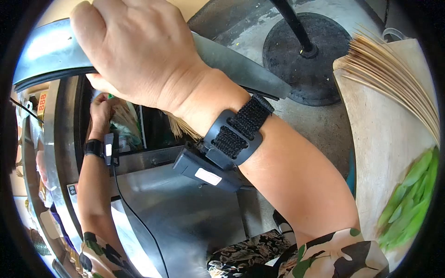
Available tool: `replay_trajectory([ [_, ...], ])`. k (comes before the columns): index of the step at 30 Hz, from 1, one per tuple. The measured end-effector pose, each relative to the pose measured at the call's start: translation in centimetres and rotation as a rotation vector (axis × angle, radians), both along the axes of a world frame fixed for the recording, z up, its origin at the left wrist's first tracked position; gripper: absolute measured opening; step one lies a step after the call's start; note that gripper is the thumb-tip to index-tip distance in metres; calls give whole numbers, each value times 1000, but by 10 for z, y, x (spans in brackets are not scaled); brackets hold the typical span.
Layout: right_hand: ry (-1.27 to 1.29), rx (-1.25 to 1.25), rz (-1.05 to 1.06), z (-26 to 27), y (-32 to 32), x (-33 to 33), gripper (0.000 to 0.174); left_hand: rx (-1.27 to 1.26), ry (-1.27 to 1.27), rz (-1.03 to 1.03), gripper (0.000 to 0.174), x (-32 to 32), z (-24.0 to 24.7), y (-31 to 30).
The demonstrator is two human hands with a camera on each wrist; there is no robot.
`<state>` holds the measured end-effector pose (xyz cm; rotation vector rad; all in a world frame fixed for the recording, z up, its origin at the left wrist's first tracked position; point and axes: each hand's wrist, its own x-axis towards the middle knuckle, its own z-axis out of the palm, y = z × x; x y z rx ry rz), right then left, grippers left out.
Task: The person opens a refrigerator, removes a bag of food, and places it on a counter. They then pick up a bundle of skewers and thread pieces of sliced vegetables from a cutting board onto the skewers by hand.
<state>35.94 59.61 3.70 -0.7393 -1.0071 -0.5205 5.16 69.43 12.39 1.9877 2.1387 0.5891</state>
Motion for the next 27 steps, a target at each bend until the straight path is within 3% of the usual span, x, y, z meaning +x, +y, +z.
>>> replay_trajectory([
  [4, 32, -23, 68, 9, -20, 2, 74, 153, 508, -367, 7, 35, -26, -38],
  [6, 10, -3, 20, 10, -16, 1, 77, -3, 497, -323, 9, 53, -32, -55],
  [7, 17, 55, -3, 11, -2, -1, 77, 32, 611, -432, 12, 62, -35, -63],
  [10, 42, 25, 117, 3, -15, -1, 78, -140, 729, -493, 15, 60, -40, -62],
  [12, 5, 57, 134, -2, -1, 3, 78, -376, 474, -442, 22, 58, -24, -50],
  [13, -3, 47, 141, 4, -4, 6, 78, -539, 129, -418, 33, 58, -14, -46],
  [14, 23, -22, 153, 6, -17, 5, 78, -514, 19, -293, 45, 58, -6, -46],
  [16, 44, -23, 141, 7, -16, 2, 77, -445, -10, -92, 47, 12, -2, -18],
  [19, 35, 167, 61, -1, 18, -5, 77, -378, 374, -39, 43, -40, -2, 19],
  [20, 46, 216, 28, 0, 21, -4, 77, -237, 363, -134, 37, -57, -1, 25],
  [22, 17, 86, -19, -4, 15, -2, 76, -172, 132, -12, 33, -66, 10, 23],
  [24, -1, 28, 16, -4, 7, 3, 76, -74, 308, 0, 23, -52, 7, 14],
  [26, 15, 45, 96, -2, -1, 6, 75, 39, 438, -174, 21, -35, -2, 7],
  [27, 26, 47, 101, 0, -2, 5, 75, 0, 486, -113, 27, -35, -7, 9],
])
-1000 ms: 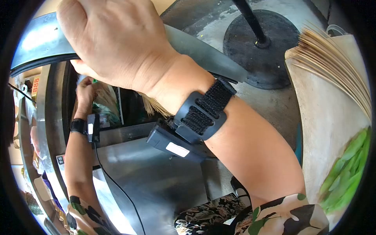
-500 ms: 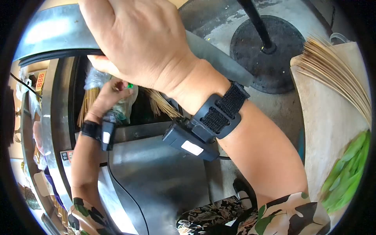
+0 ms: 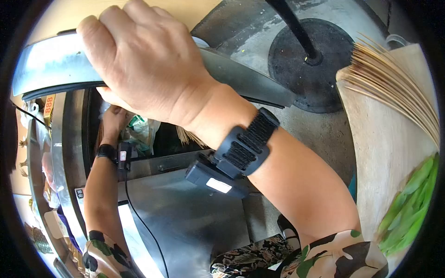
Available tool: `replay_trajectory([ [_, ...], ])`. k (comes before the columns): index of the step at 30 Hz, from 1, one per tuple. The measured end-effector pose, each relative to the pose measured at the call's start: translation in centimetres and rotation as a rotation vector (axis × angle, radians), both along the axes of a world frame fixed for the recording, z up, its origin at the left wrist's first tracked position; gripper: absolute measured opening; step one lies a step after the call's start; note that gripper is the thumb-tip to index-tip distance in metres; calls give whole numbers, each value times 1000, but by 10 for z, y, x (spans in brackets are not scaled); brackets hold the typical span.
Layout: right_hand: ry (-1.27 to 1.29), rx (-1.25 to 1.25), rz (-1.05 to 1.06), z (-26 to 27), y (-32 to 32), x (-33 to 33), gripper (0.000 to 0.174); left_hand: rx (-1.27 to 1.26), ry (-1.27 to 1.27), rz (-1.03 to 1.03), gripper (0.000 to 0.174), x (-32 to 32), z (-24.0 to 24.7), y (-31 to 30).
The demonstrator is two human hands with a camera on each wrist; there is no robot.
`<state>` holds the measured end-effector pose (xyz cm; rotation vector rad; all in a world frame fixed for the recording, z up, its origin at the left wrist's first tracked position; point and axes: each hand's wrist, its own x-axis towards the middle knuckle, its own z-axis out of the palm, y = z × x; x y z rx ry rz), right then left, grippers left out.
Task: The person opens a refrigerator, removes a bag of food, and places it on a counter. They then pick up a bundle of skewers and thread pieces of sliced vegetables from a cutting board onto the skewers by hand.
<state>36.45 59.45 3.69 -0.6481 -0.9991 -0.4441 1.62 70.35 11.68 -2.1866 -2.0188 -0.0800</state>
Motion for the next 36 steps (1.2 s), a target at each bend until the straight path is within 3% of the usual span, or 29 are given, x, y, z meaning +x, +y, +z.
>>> replay_trajectory([
  [4, 35, -17, 25, 1, -5, -8, 73, -46, 584, -345, 37, 35, -14, -18],
  [7, 53, -30, 38, 4, -11, -10, 73, 77, 955, -401, 40, 31, -3, -8],
  [9, 63, -37, 40, 3, -11, -11, 72, 19, 1003, -301, 44, 31, 3, -7],
  [12, 75, -41, 47, 5, -13, -12, 71, -72, 1036, -198, 51, 22, 13, -3],
  [15, 101, -48, 58, 6, -14, -12, 71, -70, 980, -310, 52, -19, 11, 23],
  [18, 130, -47, 60, 10, -15, -12, 70, -238, 1025, 0, 49, 33, 11, 1],
  [19, 141, -43, 60, 11, -14, -11, 70, -112, 917, -116, 50, 26, 9, 0],
  [21, 165, -29, 56, 12, -14, -11, 69, -116, 523, -110, 54, 12, 9, 22],
  [24, 189, -11, 36, 12, -14, -12, 69, -121, 632, -269, 58, 19, -2, 9],
  [28, 234, 37, -124, 13, 9, -19, 70, -365, 281, -331, 73, 49, -27, -9],
  [30, 219, 22, -109, 11, 11, -22, 72, -474, 390, -249, 89, 58, -29, -24],
  [33, 156, -65, 29, 8, -19, -8, 75, -414, 766, -544, 95, 70, -34, -44],
  [34, 148, -74, 43, 7, -19, -6, 75, -348, 705, -699, 76, 61, -44, -48],
  [36, 135, -79, 35, 5, -16, -6, 75, -351, 777, -683, 61, 61, -48, -42],
])
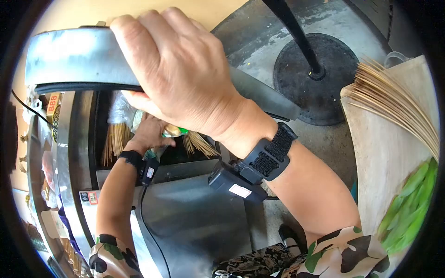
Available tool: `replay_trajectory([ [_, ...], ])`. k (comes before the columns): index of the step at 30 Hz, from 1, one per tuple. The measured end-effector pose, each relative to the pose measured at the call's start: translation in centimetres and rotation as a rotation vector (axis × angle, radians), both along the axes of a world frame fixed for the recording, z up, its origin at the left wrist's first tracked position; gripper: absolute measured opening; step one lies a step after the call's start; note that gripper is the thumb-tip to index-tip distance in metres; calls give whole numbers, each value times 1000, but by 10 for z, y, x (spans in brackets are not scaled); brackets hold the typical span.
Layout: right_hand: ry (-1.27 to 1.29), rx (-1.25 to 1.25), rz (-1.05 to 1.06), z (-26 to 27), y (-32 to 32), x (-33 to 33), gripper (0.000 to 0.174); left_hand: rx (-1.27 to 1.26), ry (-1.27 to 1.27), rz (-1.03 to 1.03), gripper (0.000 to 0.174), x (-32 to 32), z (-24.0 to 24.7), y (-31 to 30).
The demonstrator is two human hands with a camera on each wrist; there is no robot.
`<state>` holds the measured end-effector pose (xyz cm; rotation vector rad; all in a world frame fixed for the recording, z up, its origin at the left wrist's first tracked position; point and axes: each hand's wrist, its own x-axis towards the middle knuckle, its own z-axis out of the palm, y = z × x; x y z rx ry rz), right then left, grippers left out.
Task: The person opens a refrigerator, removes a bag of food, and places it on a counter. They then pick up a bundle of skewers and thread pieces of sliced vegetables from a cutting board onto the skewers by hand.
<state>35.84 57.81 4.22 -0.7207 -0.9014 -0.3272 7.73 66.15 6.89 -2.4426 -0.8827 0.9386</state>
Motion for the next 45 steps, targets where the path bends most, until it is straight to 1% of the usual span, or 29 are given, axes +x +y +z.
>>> replay_trajectory([
  [1, -9, 0, -7, 0, 2, -1, 75, 14, 29, 0, 53, 2, -2, 2],
  [2, -19, 0, -10, 0, 3, -3, 75, 64, -101, -39, 38, 4, -6, 2],
  [5, -35, -4, -28, -2, 5, -6, 74, 165, -298, 202, 36, -1, 5, 11],
  [7, -40, -6, -35, -2, 9, -9, 74, 325, -501, 286, 28, -7, 28, 18],
  [9, -43, -10, -49, -2, 11, -11, 74, 463, -973, 272, 24, -13, 52, 31],
  [11, -44, -17, -67, -2, 12, -15, 74, 528, -1097, 379, 29, -7, 65, 28],
  [12, -42, -18, -72, -1, 11, -15, 74, 558, -1135, 385, 29, -11, 65, 28],
  [15, -57, -61, -75, -4, 4, -12, 72, 508, -1484, 518, 27, -25, 66, 36],
  [16, -56, -39, -142, -4, 6, -12, 71, 447, -1711, 530, 30, -20, 71, 34],
  [17, -29, -41, -113, -4, 4, -12, 69, 287, -1893, 518, 40, -17, 83, 31],
  [18, -1, -42, -83, -3, 1, -13, 67, 272, -1956, 548, 44, -10, 97, 31],
  [19, -14, 14, -77, -4, 5, -13, 66, 264, -2015, 582, 48, -4, 111, 34],
  [20, -65, -18, -46, -1, 0, -13, 72, 482, -1688, 764, 53, 8, 125, 35],
  [21, -80, -56, -21, -1, -1, -11, 72, 673, -1351, 911, 57, 21, 133, 36],
  [23, -112, -135, 27, -2, -1, -6, 73, 435, -1238, 1002, 62, 24, 120, 39],
  [24, -128, -133, 26, -1, -4, -5, 72, 324, -1053, 965, 60, 21, 106, 37],
  [25, -144, -134, 18, -1, -4, -3, 72, 284, -733, 843, 59, 16, 89, 28],
  [26, -166, -134, 27, 0, -5, -1, 71, 370, -271, 629, 61, 10, 74, 10],
  [27, -115, -88, 30, 2, 2, -4, 71, 447, 2, 492, 64, 2, 65, -4],
  [28, -111, -93, 63, 5, 2, -3, 72, 504, 107, 422, 69, -7, 61, -9],
  [29, -97, -119, 91, 4, 1, 0, 73, 546, 65, 425, 76, -18, 63, -4],
  [30, -105, -129, 80, 4, 1, 2, 73, 556, -77, 446, 82, -22, 66, 3],
  [33, -103, -138, 71, 2, 2, -4, 71, 692, -427, 684, 94, -48, 78, 15],
  [34, -107, -131, 70, 3, 2, -4, 71, 604, -519, 743, 98, -52, 77, 20],
  [37, -115, -127, 84, 6, 2, -4, 71, 573, -384, 873, 99, -41, 78, 21],
  [42, -120, -166, 91, 5, -2, -2, 74, 570, -488, 904, 99, -50, 78, 22],
  [43, -113, -139, 89, 5, 1, -1, 74, 568, -514, 898, 99, -52, 81, 23],
  [44, -104, -123, 102, 3, 1, -4, 74, 497, -608, 926, 99, -57, 86, 23],
  [45, -106, -116, 97, 2, 2, -3, 74, 456, -705, 906, 99, -73, 92, 30],
])
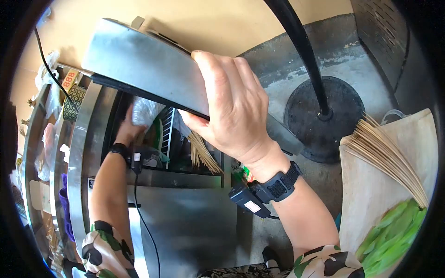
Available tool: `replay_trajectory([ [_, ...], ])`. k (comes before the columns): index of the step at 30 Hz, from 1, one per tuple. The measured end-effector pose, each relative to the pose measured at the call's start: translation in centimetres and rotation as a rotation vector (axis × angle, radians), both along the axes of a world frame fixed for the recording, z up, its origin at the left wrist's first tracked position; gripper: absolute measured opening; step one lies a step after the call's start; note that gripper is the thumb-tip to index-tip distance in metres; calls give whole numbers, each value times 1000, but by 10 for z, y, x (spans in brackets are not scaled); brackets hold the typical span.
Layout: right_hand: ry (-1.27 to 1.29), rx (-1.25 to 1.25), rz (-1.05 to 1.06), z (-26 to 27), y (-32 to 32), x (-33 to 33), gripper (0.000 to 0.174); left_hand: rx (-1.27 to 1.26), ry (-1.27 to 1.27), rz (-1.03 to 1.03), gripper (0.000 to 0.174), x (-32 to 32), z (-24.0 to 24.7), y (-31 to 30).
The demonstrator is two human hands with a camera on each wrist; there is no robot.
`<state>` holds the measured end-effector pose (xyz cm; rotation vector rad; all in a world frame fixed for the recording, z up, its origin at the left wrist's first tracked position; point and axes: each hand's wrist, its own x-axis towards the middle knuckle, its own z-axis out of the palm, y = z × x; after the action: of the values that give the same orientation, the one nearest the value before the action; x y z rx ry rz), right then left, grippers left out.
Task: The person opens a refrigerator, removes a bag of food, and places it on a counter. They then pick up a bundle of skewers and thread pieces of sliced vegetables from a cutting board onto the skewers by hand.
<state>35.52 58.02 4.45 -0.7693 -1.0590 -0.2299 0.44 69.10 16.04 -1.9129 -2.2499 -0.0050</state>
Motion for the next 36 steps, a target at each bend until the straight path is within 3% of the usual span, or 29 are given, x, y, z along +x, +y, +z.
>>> replay_trajectory([
  [3, -13, 6, -21, -1, 3, 2, 74, 76, -192, -96, 100, -41, 3, 14],
  [6, -37, 6, -26, -1, 5, 10, 75, -6, -414, 63, 97, 21, 0, -18],
  [7, -35, 1, -33, -1, 6, 14, 75, 67, -137, 68, 96, 11, -11, -5],
  [10, -24, 4, -51, -4, 12, 24, 74, 83, -276, 117, 98, -4, -29, 19],
  [11, -24, -8, -50, -4, 10, 26, 74, 117, -18, 187, 100, -6, -31, 23],
  [14, -28, -25, -85, 0, 8, 30, 71, 302, 252, 53, 98, 22, -38, -4],
  [17, -27, -23, -93, 0, 7, 22, 70, 354, 303, -185, 88, 26, -38, -20],
  [21, -18, -24, -93, -2, 1, 10, 71, 251, 568, -226, 76, 34, -40, -27],
  [24, -16, -53, -87, 0, -10, -9, 71, 426, 574, -315, 71, 65, -49, -35],
  [26, 1, -71, -62, 2, -20, -32, 72, 560, 253, -513, 62, 91, -63, -43],
  [28, 16, -73, -21, 1, -28, -58, 73, 449, -612, -501, 47, 111, -84, -73],
  [29, 31, -138, 46, 4, -39, -75, 73, 427, -1013, -397, 35, 127, -91, -116],
  [30, 7, -159, 110, 3, -46, -89, 70, 369, -1393, -170, 28, 144, -99, -162],
  [31, -7, -165, 182, 3, -52, -104, 68, 105, -1548, -238, 19, 154, -91, -208],
  [32, -23, -173, 257, 3, -58, -120, 66, 15, -1645, -57, 22, 137, -113, -248],
  [33, -22, -194, 373, 1, -62, -135, 63, -123, -1609, -47, 23, 112, -136, -285],
  [35, -43, -246, 614, -6, -66, -165, 58, -267, -1489, 172, 23, 110, -140, -366],
  [36, -10, -270, 745, -12, -64, -190, 53, -434, -1496, 136, 25, 90, -150, -403],
])
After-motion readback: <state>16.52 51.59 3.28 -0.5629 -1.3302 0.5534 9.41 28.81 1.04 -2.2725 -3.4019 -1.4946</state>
